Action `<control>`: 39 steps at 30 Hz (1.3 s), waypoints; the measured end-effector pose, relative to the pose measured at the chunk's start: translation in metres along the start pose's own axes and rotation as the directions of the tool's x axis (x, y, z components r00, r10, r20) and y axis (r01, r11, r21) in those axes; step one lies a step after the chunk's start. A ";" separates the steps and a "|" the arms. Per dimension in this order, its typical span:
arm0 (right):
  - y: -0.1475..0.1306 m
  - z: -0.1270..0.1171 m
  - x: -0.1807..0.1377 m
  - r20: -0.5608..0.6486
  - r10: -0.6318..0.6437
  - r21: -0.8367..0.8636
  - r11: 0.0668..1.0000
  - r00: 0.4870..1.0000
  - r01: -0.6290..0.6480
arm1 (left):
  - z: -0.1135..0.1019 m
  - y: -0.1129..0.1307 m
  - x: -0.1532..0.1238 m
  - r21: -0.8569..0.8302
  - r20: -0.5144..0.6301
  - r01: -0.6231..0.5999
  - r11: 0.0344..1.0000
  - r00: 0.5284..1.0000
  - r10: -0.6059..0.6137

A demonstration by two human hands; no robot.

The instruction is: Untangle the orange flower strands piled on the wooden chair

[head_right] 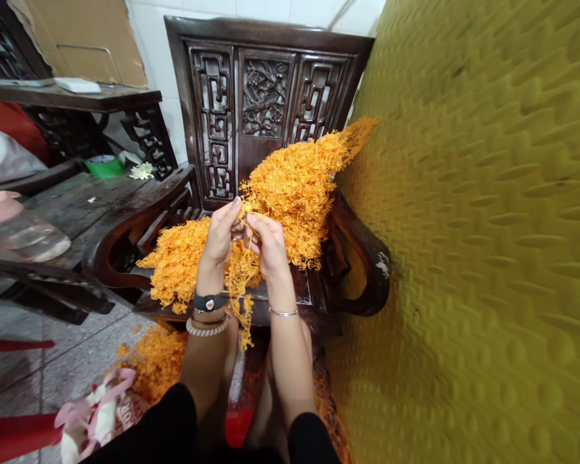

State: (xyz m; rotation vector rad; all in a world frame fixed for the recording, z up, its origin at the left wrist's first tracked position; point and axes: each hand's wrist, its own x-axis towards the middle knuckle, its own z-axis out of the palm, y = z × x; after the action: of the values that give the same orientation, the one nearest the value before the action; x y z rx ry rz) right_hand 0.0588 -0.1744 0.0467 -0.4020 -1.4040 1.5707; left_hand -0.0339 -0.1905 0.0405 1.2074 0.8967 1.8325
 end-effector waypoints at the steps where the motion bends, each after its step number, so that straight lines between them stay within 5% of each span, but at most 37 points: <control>1: -0.002 -0.001 -0.001 -0.001 -0.023 0.047 0.999 1.000 0.023 | 0.001 -0.001 0.002 -0.106 -0.005 0.019 0.994 1.000 -0.020; 7: -0.010 -0.011 -0.004 0.025 -0.114 0.156 0.982 0.993 0.109 | -0.015 0.002 0.005 -0.450 -0.152 -0.089 0.889 0.988 0.022; 10: -0.010 -0.010 -0.001 0.075 -0.088 0.041 0.996 0.993 0.085 | -0.020 0.008 0.002 -0.455 -0.159 -0.075 0.888 0.987 0.002; 14: -0.006 -0.007 0.001 -0.004 -0.009 -0.191 0.982 1.000 0.008 | -0.018 0.008 0.001 -0.383 -0.203 -0.107 0.918 0.979 0.030; 19: 0.002 -0.009 0.003 -0.155 -0.148 -0.327 0.941 0.977 0.090 | -0.015 0.003 0.003 -0.370 -0.196 -0.128 0.920 0.979 0.057; 23: 0.002 -0.014 0.004 -0.162 -0.185 -0.368 0.923 0.969 0.114 | -0.012 0.004 0.000 -0.436 -0.127 -0.043 0.899 0.992 -0.014; 26: -0.002 -0.014 0.004 -0.112 -0.186 -0.281 0.948 0.976 0.148 | -0.008 0.004 -0.001 -0.388 -0.117 -0.018 0.921 0.993 -0.030; 31: -0.009 -0.011 0.002 -0.004 -0.196 0.044 0.980 0.981 0.196 | 0.001 -0.006 0.002 -0.024 -0.227 -0.045 0.999 0.973 0.039; 36: -0.009 -0.009 0.004 -0.017 -0.120 0.333 0.935 0.993 0.119 | 0.009 -0.012 0.004 0.044 -0.176 -0.032 0.999 0.984 0.039; 39: -0.007 -0.007 0.006 -0.017 -0.093 0.456 0.885 0.995 0.091 | 0.014 -0.012 0.003 0.170 -0.181 -0.128 0.977 0.971 0.159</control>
State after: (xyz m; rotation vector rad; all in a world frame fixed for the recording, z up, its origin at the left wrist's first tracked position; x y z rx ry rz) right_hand 0.0647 -0.1663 0.0529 -0.0441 -0.9936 1.7588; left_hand -0.0190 -0.1796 0.0357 1.2323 1.1053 2.0548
